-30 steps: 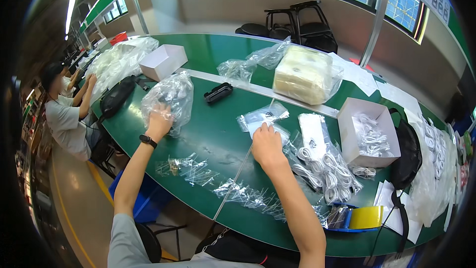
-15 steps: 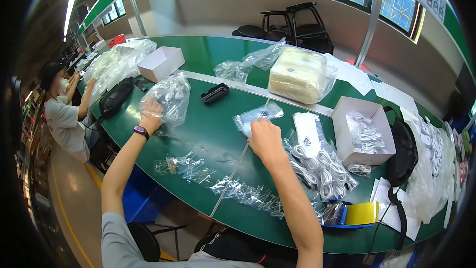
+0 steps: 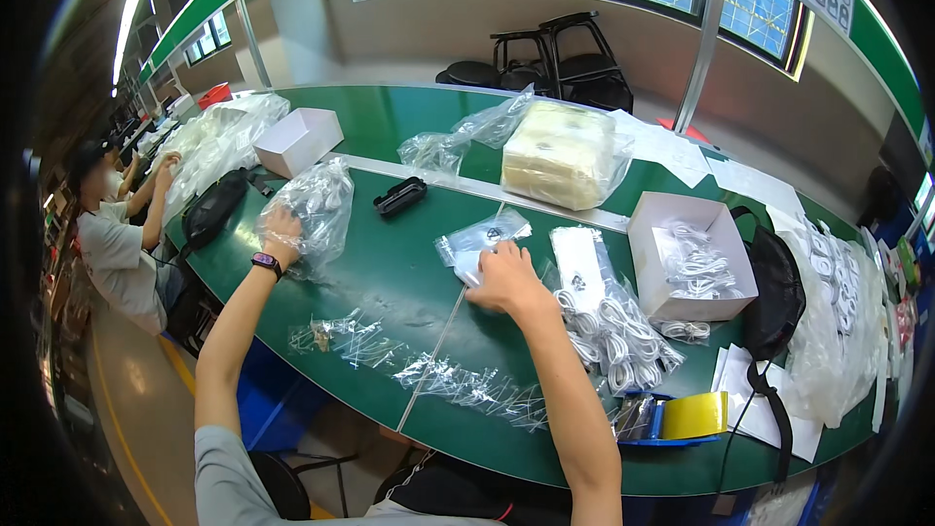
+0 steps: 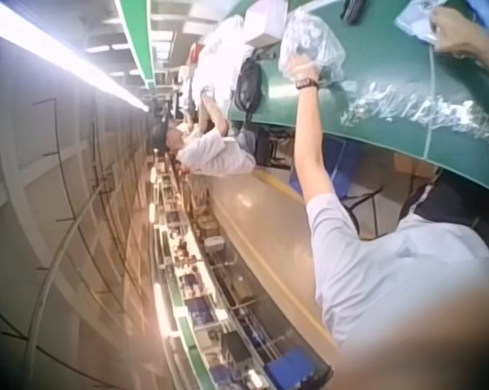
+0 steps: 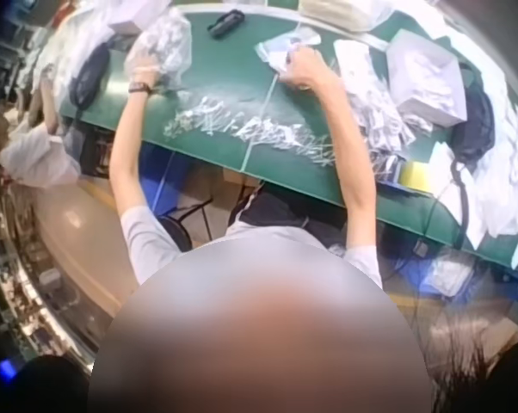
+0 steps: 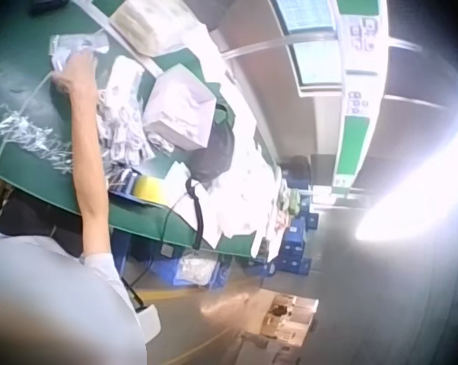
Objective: Folding and placing white cables into small clear plastic bags on a factory production line.
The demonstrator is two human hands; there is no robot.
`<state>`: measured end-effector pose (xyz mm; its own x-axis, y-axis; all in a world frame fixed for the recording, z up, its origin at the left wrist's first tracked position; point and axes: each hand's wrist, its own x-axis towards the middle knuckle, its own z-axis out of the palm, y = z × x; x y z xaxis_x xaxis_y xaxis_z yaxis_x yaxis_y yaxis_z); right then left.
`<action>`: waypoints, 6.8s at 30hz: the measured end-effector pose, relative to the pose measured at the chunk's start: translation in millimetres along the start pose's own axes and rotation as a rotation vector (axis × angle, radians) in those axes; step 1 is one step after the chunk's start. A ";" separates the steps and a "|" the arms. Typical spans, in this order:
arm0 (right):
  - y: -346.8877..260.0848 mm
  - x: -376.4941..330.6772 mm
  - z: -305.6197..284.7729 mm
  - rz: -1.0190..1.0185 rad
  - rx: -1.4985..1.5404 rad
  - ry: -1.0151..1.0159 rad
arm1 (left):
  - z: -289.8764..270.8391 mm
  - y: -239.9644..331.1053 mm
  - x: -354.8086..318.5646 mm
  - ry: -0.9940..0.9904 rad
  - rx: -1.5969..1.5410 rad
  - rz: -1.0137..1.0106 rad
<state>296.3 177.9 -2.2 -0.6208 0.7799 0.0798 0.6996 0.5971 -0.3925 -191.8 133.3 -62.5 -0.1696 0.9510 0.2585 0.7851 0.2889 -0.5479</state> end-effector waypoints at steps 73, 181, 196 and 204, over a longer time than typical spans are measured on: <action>-0.3 48.6 36.1 0.155 1.521 -0.109 | -261.8 119.7 -110.6 0.578 -1.421 0.388; -37.2 -32.3 -111.9 -0.297 0.876 0.571 | -286.8 164.3 -43.5 0.102 -2.375 0.028; -38.4 -25.2 -104.7 -0.299 1.189 0.432 | -282.9 164.9 -43.7 0.062 -2.270 0.148; -32.7 -20.7 -102.7 -0.270 1.219 0.507 | -276.0 167.9 -42.6 -0.007 -2.128 0.084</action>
<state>322.6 161.6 103.0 -0.3049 0.8066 0.5063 -0.3451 0.4019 -0.8481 111.7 110.9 54.1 -0.1044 0.9535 0.2828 0.0932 -0.2737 0.9573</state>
